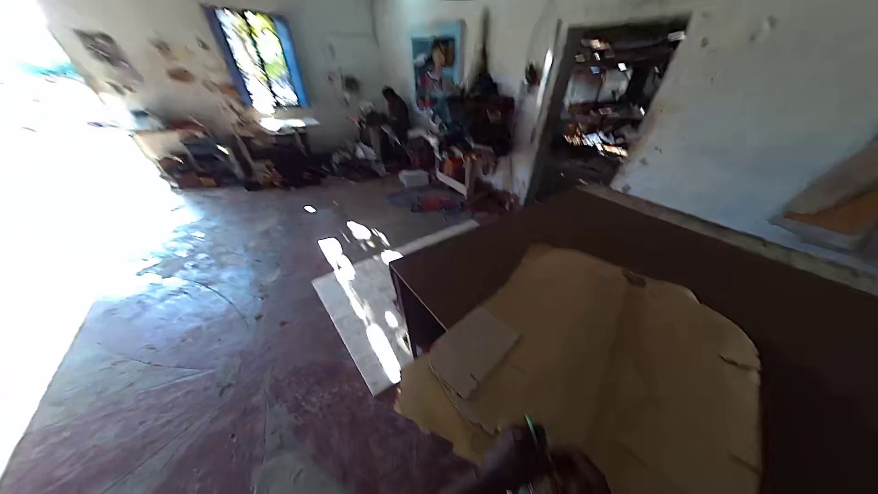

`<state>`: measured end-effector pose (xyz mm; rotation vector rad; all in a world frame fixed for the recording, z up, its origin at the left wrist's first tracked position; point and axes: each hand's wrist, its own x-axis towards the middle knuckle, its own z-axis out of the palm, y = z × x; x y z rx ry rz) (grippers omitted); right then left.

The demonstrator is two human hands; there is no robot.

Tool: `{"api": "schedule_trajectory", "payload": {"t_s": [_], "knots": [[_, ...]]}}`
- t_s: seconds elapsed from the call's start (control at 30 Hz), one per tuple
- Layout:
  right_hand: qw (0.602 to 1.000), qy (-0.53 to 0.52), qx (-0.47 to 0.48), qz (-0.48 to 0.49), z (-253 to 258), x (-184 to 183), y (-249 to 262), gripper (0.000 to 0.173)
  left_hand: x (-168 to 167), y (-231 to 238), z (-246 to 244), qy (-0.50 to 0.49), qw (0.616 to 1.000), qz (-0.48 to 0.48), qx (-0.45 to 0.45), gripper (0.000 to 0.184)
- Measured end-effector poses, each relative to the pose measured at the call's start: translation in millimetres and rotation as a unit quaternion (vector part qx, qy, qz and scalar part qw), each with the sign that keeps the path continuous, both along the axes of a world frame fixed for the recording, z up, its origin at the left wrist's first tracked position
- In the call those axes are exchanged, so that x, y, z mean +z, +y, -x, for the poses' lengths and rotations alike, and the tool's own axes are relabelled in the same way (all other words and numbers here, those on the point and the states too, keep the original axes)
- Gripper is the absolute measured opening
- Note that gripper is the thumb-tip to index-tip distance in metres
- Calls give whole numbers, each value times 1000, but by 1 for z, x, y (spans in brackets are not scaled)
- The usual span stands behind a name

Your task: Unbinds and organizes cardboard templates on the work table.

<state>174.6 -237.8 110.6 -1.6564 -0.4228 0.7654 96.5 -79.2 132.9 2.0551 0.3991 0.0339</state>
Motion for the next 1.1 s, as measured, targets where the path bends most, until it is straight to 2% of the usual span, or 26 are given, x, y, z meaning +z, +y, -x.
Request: {"api": "schedule_trajectory", "payload": {"t_s": [0.07, 0.17, 0.27, 0.47, 0.87, 0.97, 1.1], "knots": [[999, -47, 21, 16, -1, 8, -1, 22, 14, 7, -1, 29, 999, 26, -6, 26], [996, -78, 6, 54, -6, 2, -4, 21, -7, 11, 0, -17, 999, 44, -3, 17], [995, -73, -20, 60, -5, 2, -7, 17, -20, 9, 3, -56, 996, 65, 2, 15], [997, -61, -33, 34, -4, 1, -7, 22, -35, 2, 3, -84, 970, 226, 20, 15], [990, -130, -16, 41, 0, 4, 0, 20, -25, -5, 6, -105, 971, 206, 64, 11], [997, -67, -13, 30, 0, 11, 2, 21, -29, -4, 6, -108, 980, 152, 72, 12], [993, 115, -34, -18, 0, 8, 1, 24, -40, -4, 13, -162, 984, 64, 46, 13]]}}
